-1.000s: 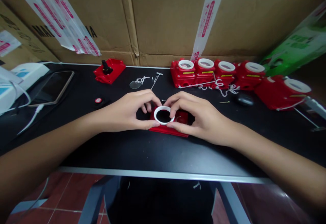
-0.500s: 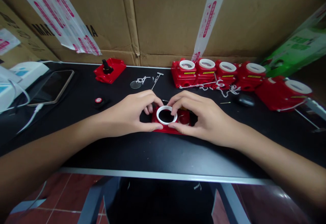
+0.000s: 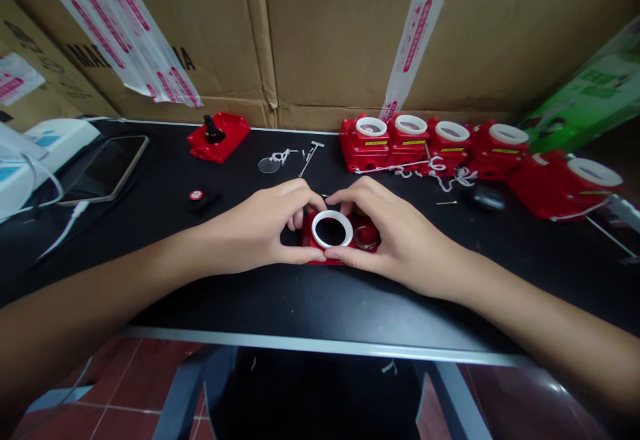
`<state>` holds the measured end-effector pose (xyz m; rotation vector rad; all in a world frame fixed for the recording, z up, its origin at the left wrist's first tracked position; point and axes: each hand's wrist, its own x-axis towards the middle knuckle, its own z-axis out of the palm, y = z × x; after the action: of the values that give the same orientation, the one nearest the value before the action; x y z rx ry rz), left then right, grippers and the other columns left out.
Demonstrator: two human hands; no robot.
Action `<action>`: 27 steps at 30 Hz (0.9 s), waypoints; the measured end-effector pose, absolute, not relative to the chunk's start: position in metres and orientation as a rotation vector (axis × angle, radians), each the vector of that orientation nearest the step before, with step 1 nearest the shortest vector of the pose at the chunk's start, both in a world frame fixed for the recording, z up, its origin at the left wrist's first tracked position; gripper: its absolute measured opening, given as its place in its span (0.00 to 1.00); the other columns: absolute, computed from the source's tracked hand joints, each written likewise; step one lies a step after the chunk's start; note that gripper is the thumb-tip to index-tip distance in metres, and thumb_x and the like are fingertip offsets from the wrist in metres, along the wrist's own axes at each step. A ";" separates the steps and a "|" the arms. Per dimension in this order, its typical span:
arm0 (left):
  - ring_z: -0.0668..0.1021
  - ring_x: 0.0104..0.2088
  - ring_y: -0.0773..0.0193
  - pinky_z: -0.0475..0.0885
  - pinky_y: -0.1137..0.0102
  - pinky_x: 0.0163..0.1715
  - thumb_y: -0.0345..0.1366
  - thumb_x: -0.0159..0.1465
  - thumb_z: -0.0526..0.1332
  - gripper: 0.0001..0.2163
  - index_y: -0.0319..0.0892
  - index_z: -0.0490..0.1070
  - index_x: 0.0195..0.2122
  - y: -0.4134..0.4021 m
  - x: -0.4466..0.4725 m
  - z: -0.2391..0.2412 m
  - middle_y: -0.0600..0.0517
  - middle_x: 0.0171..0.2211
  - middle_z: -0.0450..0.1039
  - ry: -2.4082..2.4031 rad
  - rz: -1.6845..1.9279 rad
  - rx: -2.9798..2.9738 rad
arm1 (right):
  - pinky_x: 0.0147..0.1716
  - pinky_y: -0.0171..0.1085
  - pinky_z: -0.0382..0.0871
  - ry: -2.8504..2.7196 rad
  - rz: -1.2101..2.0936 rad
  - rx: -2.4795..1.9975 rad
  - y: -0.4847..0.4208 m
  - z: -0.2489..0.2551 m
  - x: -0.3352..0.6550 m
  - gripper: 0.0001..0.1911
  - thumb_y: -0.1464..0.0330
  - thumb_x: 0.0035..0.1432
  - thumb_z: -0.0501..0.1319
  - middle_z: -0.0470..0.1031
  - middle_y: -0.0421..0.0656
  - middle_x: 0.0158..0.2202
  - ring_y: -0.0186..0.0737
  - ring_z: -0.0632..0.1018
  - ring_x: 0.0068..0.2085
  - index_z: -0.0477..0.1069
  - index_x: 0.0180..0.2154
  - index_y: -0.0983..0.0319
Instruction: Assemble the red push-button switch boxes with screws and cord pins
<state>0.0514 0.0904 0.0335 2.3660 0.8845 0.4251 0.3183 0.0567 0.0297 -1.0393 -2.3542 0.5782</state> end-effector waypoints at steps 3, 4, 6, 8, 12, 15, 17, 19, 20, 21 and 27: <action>0.79 0.40 0.63 0.77 0.66 0.42 0.50 0.64 0.76 0.23 0.47 0.74 0.54 0.091 0.050 0.034 0.53 0.45 0.75 0.902 0.417 2.357 | 0.43 0.44 0.75 -2.362 0.603 -1.050 0.056 0.031 0.319 0.26 0.52 0.67 0.72 0.73 0.48 0.50 0.45 0.79 0.45 0.75 0.58 0.61; 0.79 0.40 0.63 0.77 0.66 0.43 0.50 0.64 0.76 0.23 0.47 0.74 0.54 0.091 0.050 0.034 0.53 0.46 0.75 0.911 0.419 2.352 | 0.43 0.44 0.75 -2.360 0.606 -1.048 0.056 0.032 0.319 0.26 0.53 0.67 0.72 0.73 0.48 0.50 0.45 0.79 0.45 0.76 0.58 0.61; 0.80 0.41 0.62 0.77 0.66 0.44 0.50 0.64 0.77 0.23 0.47 0.74 0.53 0.090 0.050 0.034 0.53 0.46 0.76 0.925 0.421 2.341 | 0.45 0.44 0.76 -2.354 0.596 -1.037 0.057 0.032 0.319 0.25 0.54 0.67 0.73 0.73 0.48 0.50 0.45 0.79 0.46 0.77 0.57 0.61; 0.80 0.41 0.62 0.77 0.65 0.44 0.50 0.64 0.76 0.22 0.47 0.74 0.52 0.090 0.050 0.034 0.53 0.46 0.77 0.931 0.418 2.339 | 0.46 0.44 0.76 -2.352 0.575 -1.020 0.057 0.033 0.318 0.24 0.55 0.66 0.73 0.73 0.48 0.50 0.46 0.79 0.46 0.78 0.57 0.62; 0.80 0.41 0.61 0.77 0.65 0.43 0.51 0.64 0.76 0.22 0.46 0.74 0.52 0.090 0.051 0.035 0.52 0.45 0.76 0.921 0.423 2.348 | 0.45 0.44 0.76 -2.351 0.536 -1.008 0.057 0.034 0.318 0.23 0.56 0.66 0.73 0.74 0.48 0.48 0.46 0.79 0.45 0.79 0.55 0.64; 0.80 0.41 0.62 0.77 0.65 0.42 0.52 0.64 0.76 0.22 0.46 0.75 0.52 0.090 0.051 0.034 0.52 0.45 0.76 0.915 0.429 2.347 | 0.44 0.44 0.75 -2.342 0.531 -1.013 0.055 0.035 0.318 0.23 0.57 0.65 0.74 0.74 0.48 0.47 0.45 0.79 0.44 0.79 0.54 0.64; 0.79 0.40 0.62 0.77 0.65 0.42 0.53 0.64 0.75 0.22 0.46 0.75 0.52 0.090 0.051 0.034 0.52 0.45 0.76 0.911 0.434 2.340 | 0.43 0.44 0.75 -2.339 0.537 -1.038 0.054 0.036 0.316 0.22 0.57 0.65 0.74 0.75 0.48 0.47 0.45 0.80 0.44 0.80 0.54 0.63; 0.79 0.40 0.62 0.77 0.65 0.42 0.52 0.64 0.76 0.22 0.46 0.75 0.52 0.090 0.051 0.034 0.52 0.46 0.76 0.908 0.429 2.329 | 0.42 0.44 0.75 -2.325 0.533 -1.096 0.053 0.037 0.313 0.21 0.57 0.64 0.75 0.75 0.47 0.46 0.45 0.79 0.43 0.80 0.52 0.62; 0.79 0.40 0.62 0.77 0.65 0.42 0.52 0.64 0.76 0.22 0.46 0.75 0.52 0.090 0.051 0.034 0.52 0.46 0.76 0.907 0.422 2.324 | 0.42 0.44 0.75 -2.312 0.528 -1.132 0.052 0.037 0.312 0.21 0.56 0.63 0.75 0.75 0.46 0.45 0.45 0.79 0.42 0.80 0.51 0.62; 0.79 0.40 0.62 0.77 0.65 0.42 0.51 0.64 0.76 0.22 0.46 0.76 0.52 0.090 0.051 0.034 0.52 0.47 0.76 0.907 0.415 2.320 | 0.41 0.44 0.74 -2.299 0.522 -1.166 0.051 0.037 0.311 0.21 0.56 0.62 0.76 0.76 0.46 0.44 0.45 0.79 0.42 0.79 0.50 0.62; 0.79 0.41 0.62 0.78 0.65 0.43 0.50 0.64 0.76 0.21 0.47 0.76 0.53 0.091 0.050 0.034 0.52 0.47 0.75 0.899 0.424 2.322 | 0.48 0.49 0.76 -2.303 0.512 -1.125 0.051 0.038 0.313 0.32 0.48 0.61 0.76 0.75 0.51 0.51 0.53 0.80 0.51 0.76 0.55 0.63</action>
<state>0.0504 0.0910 0.0335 2.3218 0.8988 0.4240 0.3133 0.0509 0.0380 -1.1253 -2.3030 0.5118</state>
